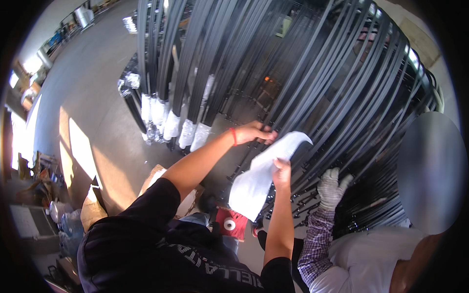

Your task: The person wraps bundles of thin metal rods with foam padding and plastic film by hand, while working at a large rack of curved metal tubes.

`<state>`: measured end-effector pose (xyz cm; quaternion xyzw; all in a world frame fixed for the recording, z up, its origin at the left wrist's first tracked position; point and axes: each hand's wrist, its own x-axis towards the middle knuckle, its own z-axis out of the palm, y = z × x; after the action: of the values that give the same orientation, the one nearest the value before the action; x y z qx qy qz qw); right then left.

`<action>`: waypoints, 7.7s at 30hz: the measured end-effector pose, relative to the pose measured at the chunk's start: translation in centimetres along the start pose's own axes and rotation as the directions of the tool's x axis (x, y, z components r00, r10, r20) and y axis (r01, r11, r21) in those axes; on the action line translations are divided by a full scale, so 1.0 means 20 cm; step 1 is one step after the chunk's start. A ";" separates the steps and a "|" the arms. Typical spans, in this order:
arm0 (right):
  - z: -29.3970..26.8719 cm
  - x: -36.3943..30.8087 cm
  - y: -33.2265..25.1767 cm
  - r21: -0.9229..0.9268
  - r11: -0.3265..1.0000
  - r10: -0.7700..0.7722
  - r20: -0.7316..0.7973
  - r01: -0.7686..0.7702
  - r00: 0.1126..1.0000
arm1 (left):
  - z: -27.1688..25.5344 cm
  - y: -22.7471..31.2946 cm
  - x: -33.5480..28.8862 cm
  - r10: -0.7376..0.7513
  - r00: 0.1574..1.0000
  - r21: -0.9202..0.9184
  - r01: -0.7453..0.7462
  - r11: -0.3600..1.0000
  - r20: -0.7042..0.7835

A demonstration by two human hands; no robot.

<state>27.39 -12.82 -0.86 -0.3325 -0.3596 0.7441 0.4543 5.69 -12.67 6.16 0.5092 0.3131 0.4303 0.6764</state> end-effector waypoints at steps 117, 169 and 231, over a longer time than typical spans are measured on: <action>0.48 -0.69 0.19 -0.587 0.801 0.049 0.252 0.113 0.966 | 0.23 0.06 -0.54 0.031 0.995 -0.085 -0.023 0.996 0.091; 0.26 -0.74 0.41 0.354 0.903 0.147 0.275 -0.243 0.950 | 0.31 -0.09 -0.77 -0.449 0.814 0.028 0.473 0.881 0.369; -0.14 -0.76 0.66 0.336 0.876 0.266 0.265 -0.347 0.927 | 0.32 -0.63 -0.94 -0.169 0.980 0.077 0.177 0.981 -0.102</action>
<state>29.54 -30.37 -10.76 -0.2113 -0.1984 0.8928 0.3448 6.42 -33.76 -4.28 0.4876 0.4061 0.3796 0.6733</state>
